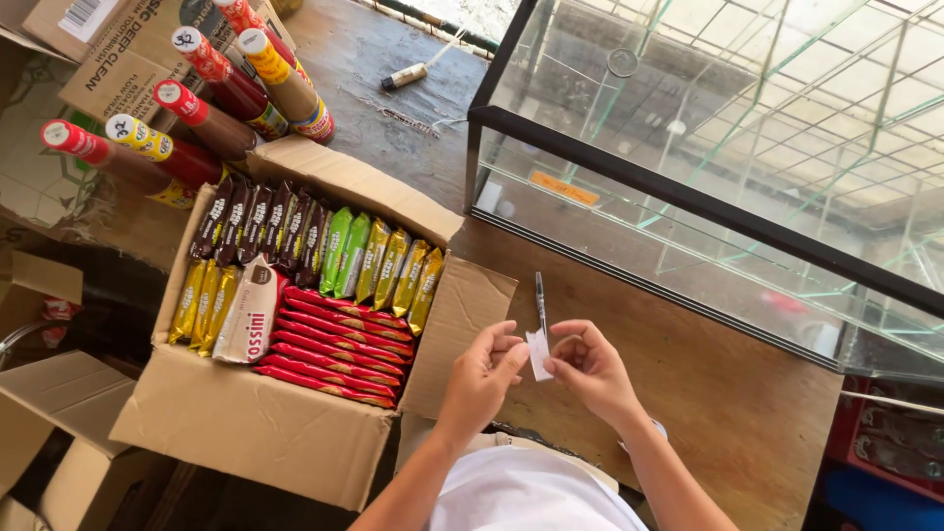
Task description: Stocking a glass display case with snacks and applying handwritten price labels.
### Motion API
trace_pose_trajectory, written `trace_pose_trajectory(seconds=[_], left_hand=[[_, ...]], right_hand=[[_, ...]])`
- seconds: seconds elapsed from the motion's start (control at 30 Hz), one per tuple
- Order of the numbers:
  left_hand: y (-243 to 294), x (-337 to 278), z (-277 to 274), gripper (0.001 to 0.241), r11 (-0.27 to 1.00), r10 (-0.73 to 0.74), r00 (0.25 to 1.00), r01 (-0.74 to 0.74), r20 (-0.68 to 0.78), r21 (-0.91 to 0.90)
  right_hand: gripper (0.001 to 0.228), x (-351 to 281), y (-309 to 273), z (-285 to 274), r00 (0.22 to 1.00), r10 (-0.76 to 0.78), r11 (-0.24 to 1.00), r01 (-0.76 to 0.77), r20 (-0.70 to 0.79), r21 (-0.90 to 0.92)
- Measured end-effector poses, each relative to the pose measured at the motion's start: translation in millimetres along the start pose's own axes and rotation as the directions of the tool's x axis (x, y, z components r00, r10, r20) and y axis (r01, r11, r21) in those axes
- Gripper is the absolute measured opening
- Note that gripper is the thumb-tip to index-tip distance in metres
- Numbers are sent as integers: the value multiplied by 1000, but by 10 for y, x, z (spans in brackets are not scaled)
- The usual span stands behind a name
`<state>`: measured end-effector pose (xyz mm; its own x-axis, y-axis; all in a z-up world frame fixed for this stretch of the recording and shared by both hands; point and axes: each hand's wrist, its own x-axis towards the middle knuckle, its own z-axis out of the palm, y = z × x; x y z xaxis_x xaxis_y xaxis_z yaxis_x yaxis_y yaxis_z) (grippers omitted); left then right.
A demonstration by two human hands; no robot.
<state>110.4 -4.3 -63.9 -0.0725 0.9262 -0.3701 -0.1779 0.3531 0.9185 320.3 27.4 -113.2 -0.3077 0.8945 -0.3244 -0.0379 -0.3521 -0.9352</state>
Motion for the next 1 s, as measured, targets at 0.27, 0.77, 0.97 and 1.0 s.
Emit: trace_pose_trajectory(seconds=[0.27, 0.77, 0.97, 1.0], left_hand=[[20, 80, 3, 26, 962, -219, 949, 249, 228, -114], [-152, -123, -414, 20, 863, -243, 944, 316, 225, -395], [-53, -191, -626, 18, 818, -278, 941, 338, 194, -466], [-51, -180, -656, 19, 814, -279, 942, 336, 188, -473]], right_hand=[[38, -307, -479, 81, 969, -91, 995, 97, 229, -15], [27, -402, -651, 901, 931, -362, 812, 339, 47, -475], [21, -331, -722, 1158, 877, -470, 681, 432, 99, -592], [20, -305, -733, 1188, 883, -458, 655, 411, 99, -634]])
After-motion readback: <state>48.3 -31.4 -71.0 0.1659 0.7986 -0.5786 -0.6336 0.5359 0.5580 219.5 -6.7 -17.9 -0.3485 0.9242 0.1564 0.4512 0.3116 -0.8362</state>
